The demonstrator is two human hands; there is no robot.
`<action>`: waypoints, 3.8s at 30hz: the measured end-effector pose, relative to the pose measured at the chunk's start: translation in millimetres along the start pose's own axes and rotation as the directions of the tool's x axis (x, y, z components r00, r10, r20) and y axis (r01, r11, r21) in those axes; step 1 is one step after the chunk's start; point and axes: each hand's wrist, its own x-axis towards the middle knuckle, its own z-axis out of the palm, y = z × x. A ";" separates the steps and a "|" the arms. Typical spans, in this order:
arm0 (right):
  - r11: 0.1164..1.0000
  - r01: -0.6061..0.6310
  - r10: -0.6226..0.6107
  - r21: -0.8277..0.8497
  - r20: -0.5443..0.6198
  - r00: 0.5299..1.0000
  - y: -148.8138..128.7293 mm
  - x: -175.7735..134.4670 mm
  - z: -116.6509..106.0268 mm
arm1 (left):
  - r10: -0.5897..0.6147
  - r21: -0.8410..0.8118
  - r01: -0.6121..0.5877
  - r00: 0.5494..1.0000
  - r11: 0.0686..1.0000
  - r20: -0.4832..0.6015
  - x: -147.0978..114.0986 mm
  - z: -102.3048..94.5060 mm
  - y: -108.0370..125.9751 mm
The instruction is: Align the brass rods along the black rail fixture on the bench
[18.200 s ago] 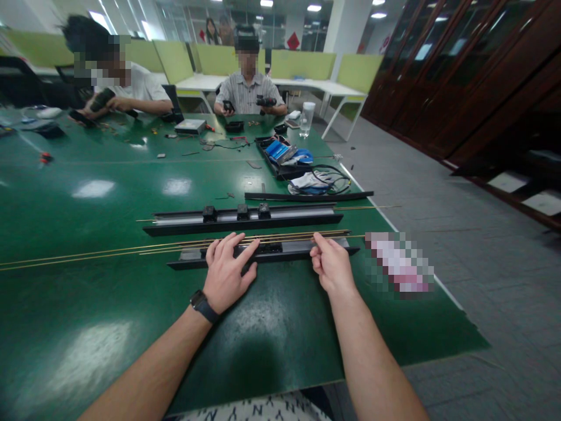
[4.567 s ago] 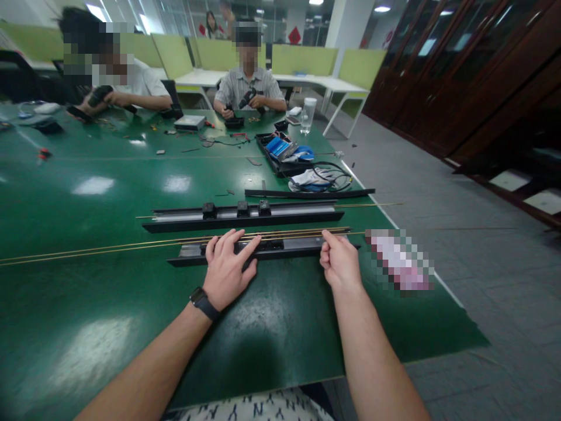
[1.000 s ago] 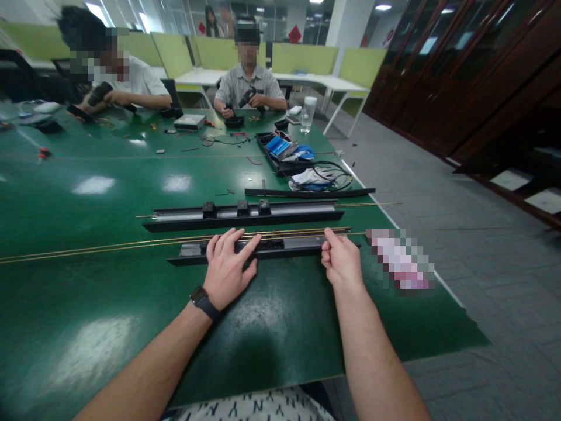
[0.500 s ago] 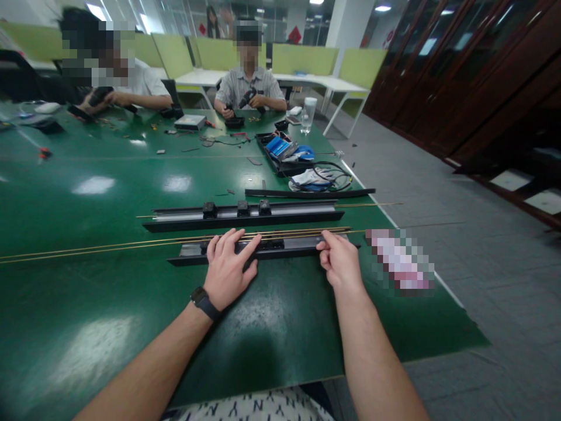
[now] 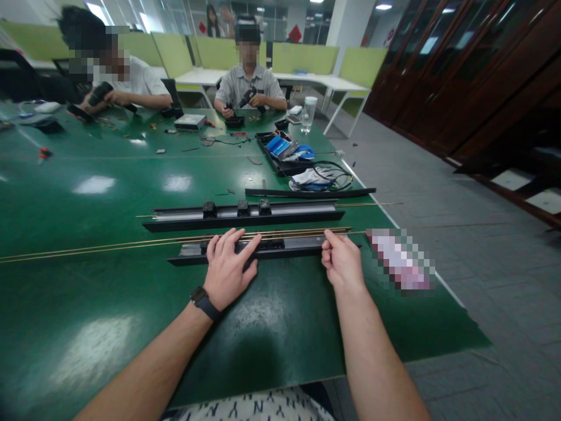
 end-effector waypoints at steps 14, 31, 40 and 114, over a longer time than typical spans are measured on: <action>0.997 0.001 -0.004 -0.072 -0.030 1.000 3.6 5.4 -5.4 | -0.002 -0.001 0.002 1.000 1.000 0.009 0.6 -1.2 0.9; 0.999 -0.026 0.027 -0.030 0.035 0.999 2.6 0.4 0.4 | -0.007 -0.013 0.007 1.000 1.000 0.000 0.1 -1.4 1.0; 1.000 -0.006 0.005 -0.028 -0.030 1.000 3.2 5.8 -2.0 | -0.004 -0.010 0.004 1.000 1.000 0.004 0.1 -1.3 1.6; 1.000 0.016 -0.016 -0.005 -0.007 1.000 3.1 7.3 -3.8 | 0.045 0.053 -0.048 0.997 0.997 0.060 1.1 -6.3 16.3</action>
